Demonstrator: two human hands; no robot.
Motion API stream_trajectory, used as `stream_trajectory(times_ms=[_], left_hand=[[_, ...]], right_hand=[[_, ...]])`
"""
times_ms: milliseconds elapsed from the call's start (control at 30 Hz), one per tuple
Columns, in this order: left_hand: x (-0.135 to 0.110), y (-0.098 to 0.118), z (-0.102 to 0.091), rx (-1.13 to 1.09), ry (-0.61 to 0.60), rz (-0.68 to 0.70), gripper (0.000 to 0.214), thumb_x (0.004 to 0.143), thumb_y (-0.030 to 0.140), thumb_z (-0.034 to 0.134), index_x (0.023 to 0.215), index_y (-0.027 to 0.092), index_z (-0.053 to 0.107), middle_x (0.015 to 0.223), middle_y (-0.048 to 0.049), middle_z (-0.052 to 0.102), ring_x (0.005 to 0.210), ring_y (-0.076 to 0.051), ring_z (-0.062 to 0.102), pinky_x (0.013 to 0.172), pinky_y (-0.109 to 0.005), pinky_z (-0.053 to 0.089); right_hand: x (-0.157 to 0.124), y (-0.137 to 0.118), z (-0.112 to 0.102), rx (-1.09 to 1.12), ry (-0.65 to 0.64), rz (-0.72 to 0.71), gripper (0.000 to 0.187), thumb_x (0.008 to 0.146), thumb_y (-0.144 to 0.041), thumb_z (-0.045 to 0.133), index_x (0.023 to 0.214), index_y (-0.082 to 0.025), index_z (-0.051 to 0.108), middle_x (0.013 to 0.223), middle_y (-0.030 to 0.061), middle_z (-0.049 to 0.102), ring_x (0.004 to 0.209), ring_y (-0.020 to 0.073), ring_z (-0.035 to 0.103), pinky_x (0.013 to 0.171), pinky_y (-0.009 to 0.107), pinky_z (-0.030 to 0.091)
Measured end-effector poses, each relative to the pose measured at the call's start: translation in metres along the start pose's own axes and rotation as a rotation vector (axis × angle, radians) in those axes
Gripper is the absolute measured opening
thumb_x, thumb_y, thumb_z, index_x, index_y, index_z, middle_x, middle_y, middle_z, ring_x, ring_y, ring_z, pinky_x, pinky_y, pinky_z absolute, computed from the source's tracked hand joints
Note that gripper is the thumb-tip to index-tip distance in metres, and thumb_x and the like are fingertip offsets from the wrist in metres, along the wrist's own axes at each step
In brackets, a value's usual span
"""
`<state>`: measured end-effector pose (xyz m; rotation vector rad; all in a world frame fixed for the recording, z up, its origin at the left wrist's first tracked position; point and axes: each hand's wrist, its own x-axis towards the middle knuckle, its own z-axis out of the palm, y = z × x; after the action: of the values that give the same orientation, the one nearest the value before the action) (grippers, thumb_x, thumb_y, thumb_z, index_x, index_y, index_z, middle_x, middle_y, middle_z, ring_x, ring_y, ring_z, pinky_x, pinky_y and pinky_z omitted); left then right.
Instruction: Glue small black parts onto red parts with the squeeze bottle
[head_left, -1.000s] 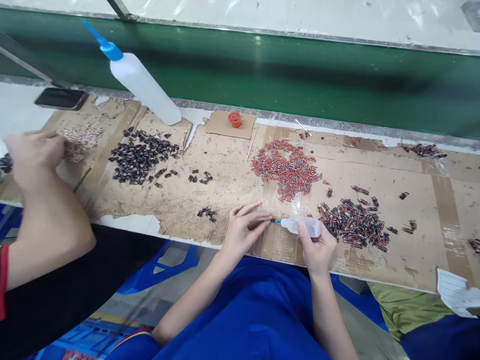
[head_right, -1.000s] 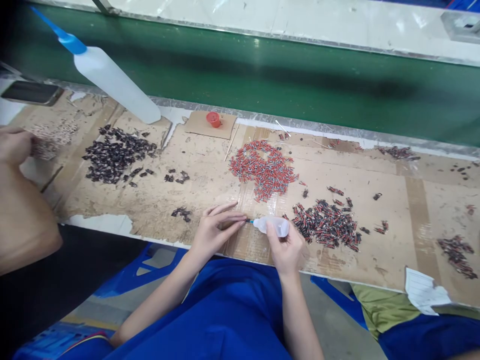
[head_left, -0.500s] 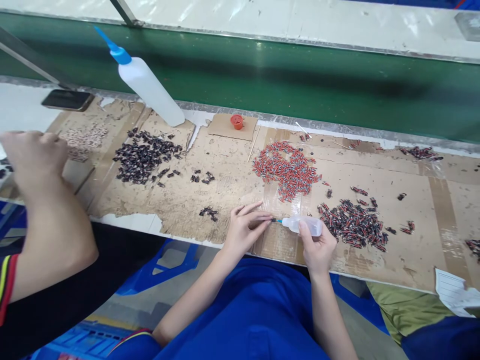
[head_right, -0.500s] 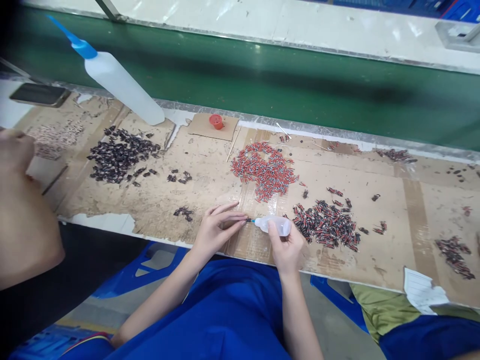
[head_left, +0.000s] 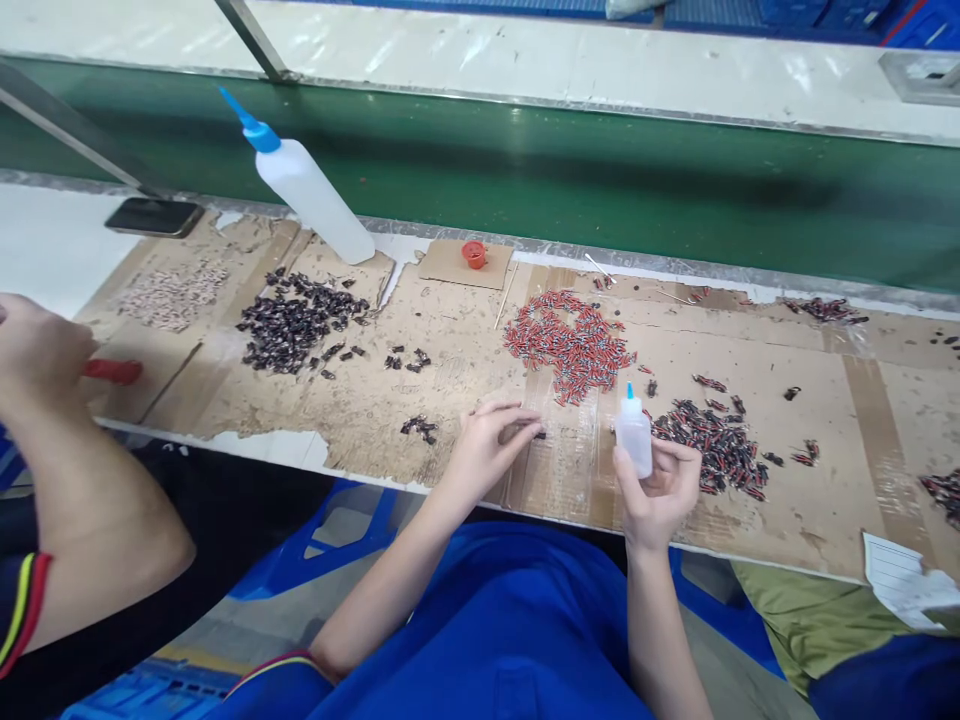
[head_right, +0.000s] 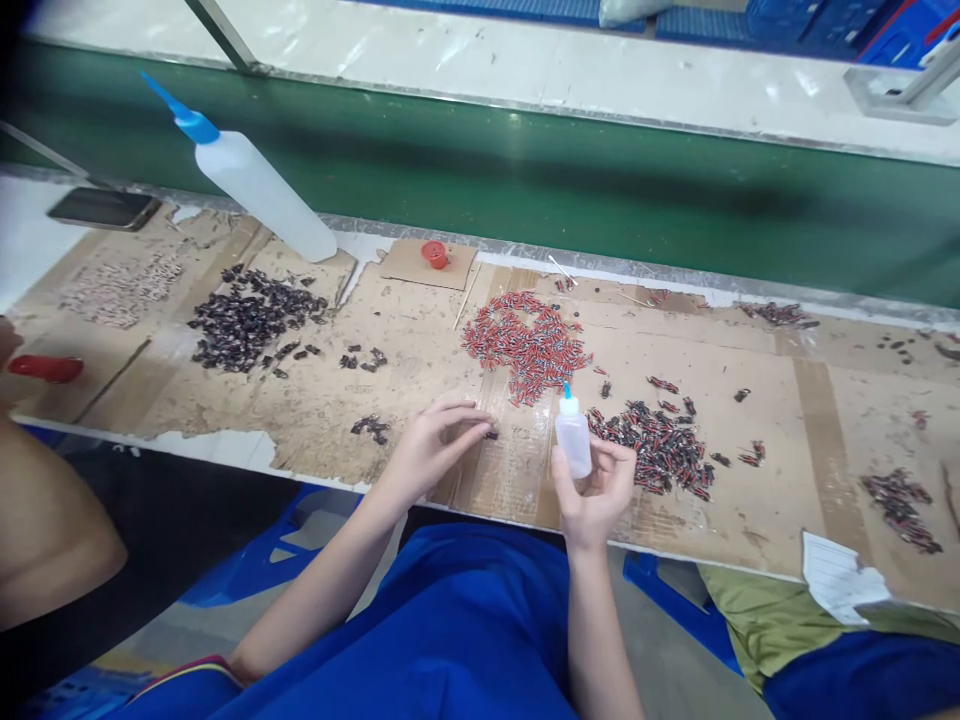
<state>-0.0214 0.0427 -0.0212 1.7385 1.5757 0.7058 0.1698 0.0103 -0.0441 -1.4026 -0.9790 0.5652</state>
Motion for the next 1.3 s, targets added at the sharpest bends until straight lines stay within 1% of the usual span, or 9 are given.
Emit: stream_trajectory(times_ms=[133, 300, 433, 567, 733, 867, 967, 1067, 1300], left_hand=[[0.022, 0.011, 0.004, 0.122, 0.047, 0.042, 0.011, 0.087, 0.022, 0.064, 0.094, 0.023, 0.073, 0.097, -0.0048, 0.075, 0.101, -0.025, 0.06, 0.088, -0.042, 0.038], [0.041, 0.018, 0.018, 0.273, 0.013, 0.073, 0.009, 0.087, 0.022, 0.063, 0.088, 0.022, 0.072, 0.097, -0.0055, 0.071, 0.099, -0.026, 0.054, 0.08, -0.039, 0.036], [0.041, 0.014, 0.018, 0.253, 0.004, 0.095, 0.008, 0.085, 0.017, 0.065, 0.079, 0.02, 0.069, 0.093, -0.0053, 0.07, 0.096, -0.026, 0.053, 0.08, -0.038, 0.038], [0.026, 0.014, 0.009, -0.035, 0.028, 0.131, 0.008, 0.084, 0.015, 0.065, 0.078, 0.02, 0.068, 0.085, -0.0028, 0.071, 0.09, -0.021, 0.059, 0.083, -0.036, 0.043], [-0.011, 0.023, 0.003, -0.507, -0.058, 0.119, 0.007, 0.082, 0.024, 0.068, 0.079, 0.018, 0.069, 0.079, -0.0039, 0.071, 0.078, -0.017, 0.064, 0.077, -0.03, 0.05], [-0.032, 0.024, 0.004, -0.637, -0.08, 0.115, 0.011, 0.083, 0.028, 0.068, 0.081, 0.017, 0.07, 0.081, -0.0053, 0.07, 0.08, -0.017, 0.065, 0.077, -0.029, 0.052], [-0.032, 0.017, 0.002, -0.548, -0.077, 0.179, 0.009, 0.085, 0.026, 0.066, 0.083, 0.019, 0.071, 0.085, -0.0056, 0.071, 0.084, -0.018, 0.065, 0.079, -0.031, 0.052], [-0.025, 0.002, 0.004, -0.281, 0.044, 0.268, 0.009, 0.087, 0.023, 0.064, 0.088, 0.021, 0.072, 0.09, -0.0053, 0.072, 0.091, -0.02, 0.063, 0.085, -0.036, 0.049], [-0.013, -0.024, 0.022, 0.085, 0.178, 0.242, 0.015, 0.089, 0.019, 0.058, 0.095, 0.023, 0.071, 0.1, -0.0071, 0.07, 0.099, -0.023, 0.058, 0.091, -0.042, 0.047]], right_hand=[[0.004, 0.0, 0.008, -0.089, -0.09, -0.048, 0.042, 0.065, -0.029, 0.079, 0.089, -0.023, 0.044, 0.096, 0.0076, 0.07, 0.095, 0.0228, 0.068, 0.086, 0.039, 0.051], [0.004, 0.002, 0.013, -0.244, -0.164, -0.029, 0.046, 0.069, -0.033, 0.077, 0.103, -0.021, 0.048, 0.098, 0.009, 0.071, 0.079, 0.019, 0.067, 0.075, 0.035, 0.054], [-0.002, -0.002, 0.005, -0.295, -0.101, -0.23, 0.061, 0.067, -0.03, 0.081, 0.117, -0.019, 0.049, 0.113, 0.0148, 0.066, 0.098, 0.0242, 0.065, 0.073, 0.035, 0.054], [-0.026, -0.014, 0.001, -0.189, 0.009, -0.471, 0.046, 0.069, -0.014, 0.079, 0.108, -0.024, 0.055, 0.087, 0.0027, 0.068, 0.079, 0.0188, 0.064, 0.064, 0.032, 0.052], [-0.058, -0.028, 0.015, -0.004, -0.091, -0.1, 0.027, 0.08, -0.02, 0.07, 0.105, -0.022, 0.061, 0.085, 0.0037, 0.068, 0.067, 0.0141, 0.061, 0.057, 0.028, 0.053], [-0.06, -0.036, 0.026, 0.123, -0.118, 0.097, 0.008, 0.082, -0.027, 0.069, 0.083, -0.019, 0.066, 0.079, 0.0032, 0.066, 0.073, 0.0152, 0.065, 0.063, 0.028, 0.056], [-0.056, -0.039, 0.028, 0.204, -0.122, 0.175, 0.012, 0.082, -0.03, 0.069, 0.077, -0.019, 0.066, 0.078, 0.0033, 0.069, 0.074, 0.0158, 0.066, 0.061, 0.027, 0.057], [-0.054, -0.039, 0.025, 0.227, -0.112, 0.269, 0.014, 0.082, -0.033, 0.068, 0.081, -0.019, 0.065, 0.079, 0.004, 0.072, 0.067, 0.0155, 0.068, 0.053, 0.025, 0.057], [-0.05, -0.035, 0.015, 0.089, -0.153, 0.307, 0.02, 0.082, -0.036, 0.066, 0.089, -0.018, 0.072, 0.083, 0.0064, 0.073, 0.068, 0.0165, 0.068, 0.057, 0.028, 0.059]])
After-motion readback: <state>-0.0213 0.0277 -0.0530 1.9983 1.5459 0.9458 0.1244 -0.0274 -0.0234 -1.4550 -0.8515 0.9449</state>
